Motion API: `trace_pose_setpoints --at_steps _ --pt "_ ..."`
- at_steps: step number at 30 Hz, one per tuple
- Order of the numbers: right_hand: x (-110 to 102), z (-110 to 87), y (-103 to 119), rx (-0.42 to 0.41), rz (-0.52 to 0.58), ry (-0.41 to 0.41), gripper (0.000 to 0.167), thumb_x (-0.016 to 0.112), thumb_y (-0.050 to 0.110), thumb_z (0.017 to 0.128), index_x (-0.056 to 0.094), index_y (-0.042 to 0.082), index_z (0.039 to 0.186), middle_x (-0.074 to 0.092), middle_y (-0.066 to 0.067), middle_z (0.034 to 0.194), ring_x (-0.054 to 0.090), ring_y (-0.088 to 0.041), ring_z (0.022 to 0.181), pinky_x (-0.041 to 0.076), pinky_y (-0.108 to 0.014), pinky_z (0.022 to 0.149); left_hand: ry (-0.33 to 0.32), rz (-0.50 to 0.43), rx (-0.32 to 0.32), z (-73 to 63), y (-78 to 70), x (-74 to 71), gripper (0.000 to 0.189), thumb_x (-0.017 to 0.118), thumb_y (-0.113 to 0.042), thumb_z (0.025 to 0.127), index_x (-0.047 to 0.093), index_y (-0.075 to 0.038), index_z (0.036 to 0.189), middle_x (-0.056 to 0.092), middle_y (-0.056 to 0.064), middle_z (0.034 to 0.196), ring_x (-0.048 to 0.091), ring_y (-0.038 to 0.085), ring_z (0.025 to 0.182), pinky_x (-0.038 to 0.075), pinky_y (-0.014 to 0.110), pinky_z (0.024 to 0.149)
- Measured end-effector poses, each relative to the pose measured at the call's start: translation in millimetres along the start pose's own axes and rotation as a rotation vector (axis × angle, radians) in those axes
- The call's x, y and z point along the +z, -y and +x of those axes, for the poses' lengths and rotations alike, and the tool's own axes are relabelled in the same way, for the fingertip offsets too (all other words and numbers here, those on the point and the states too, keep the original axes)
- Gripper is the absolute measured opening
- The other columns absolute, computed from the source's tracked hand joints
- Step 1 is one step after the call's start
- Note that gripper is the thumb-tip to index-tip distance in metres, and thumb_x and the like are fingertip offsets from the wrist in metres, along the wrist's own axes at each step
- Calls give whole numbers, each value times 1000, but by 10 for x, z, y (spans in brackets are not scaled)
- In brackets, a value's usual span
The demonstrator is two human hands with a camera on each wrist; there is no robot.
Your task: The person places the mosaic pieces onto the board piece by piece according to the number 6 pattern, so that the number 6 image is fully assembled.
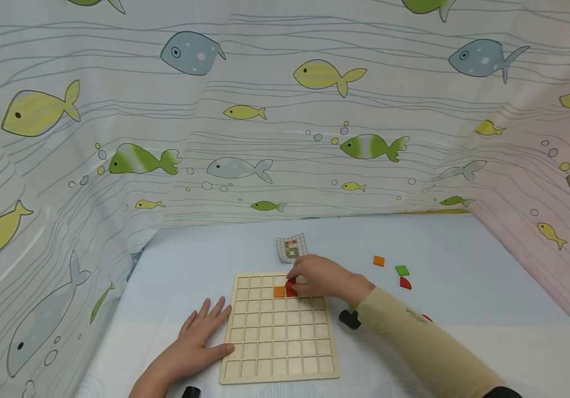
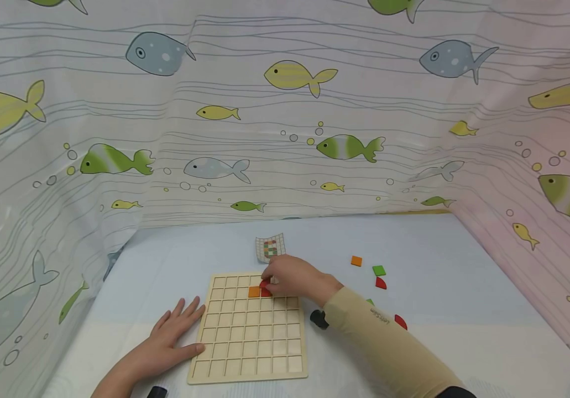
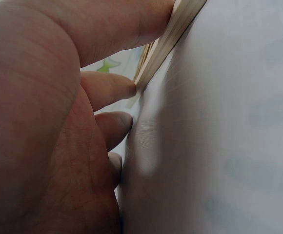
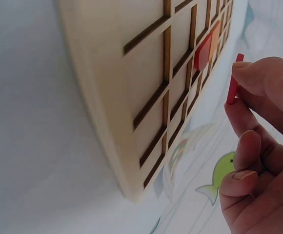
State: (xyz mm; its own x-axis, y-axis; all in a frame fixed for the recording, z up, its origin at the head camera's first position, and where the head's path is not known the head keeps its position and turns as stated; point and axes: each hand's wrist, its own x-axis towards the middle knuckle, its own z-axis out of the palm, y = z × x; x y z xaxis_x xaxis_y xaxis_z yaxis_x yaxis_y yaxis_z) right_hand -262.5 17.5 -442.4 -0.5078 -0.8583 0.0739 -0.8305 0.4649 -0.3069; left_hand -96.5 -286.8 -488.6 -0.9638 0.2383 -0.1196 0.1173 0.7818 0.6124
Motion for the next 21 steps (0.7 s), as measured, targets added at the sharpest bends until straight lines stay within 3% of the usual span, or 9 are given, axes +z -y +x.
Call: trace_pose_setpoints --at_steps 13,21 --pt "124 331 190 -80 -111 58 8 71 23 93 77 19 97 64 9 87 52 -4 79 44 -17 70 6 -10 -4 0 -9 -17 83 66 -53 89 36 -11 154 17 10 163 -2 38 149 -6 60 113" --pt "201 435 230 -88 -93 96 8 70 20 93 78 20 97 62 11 86 52 -3 78 44 -15 70 14 -23 0 9 4 -12 83 66 -53 90 35 -10 154 17 11 163 -3 39 149 -6 61 112"
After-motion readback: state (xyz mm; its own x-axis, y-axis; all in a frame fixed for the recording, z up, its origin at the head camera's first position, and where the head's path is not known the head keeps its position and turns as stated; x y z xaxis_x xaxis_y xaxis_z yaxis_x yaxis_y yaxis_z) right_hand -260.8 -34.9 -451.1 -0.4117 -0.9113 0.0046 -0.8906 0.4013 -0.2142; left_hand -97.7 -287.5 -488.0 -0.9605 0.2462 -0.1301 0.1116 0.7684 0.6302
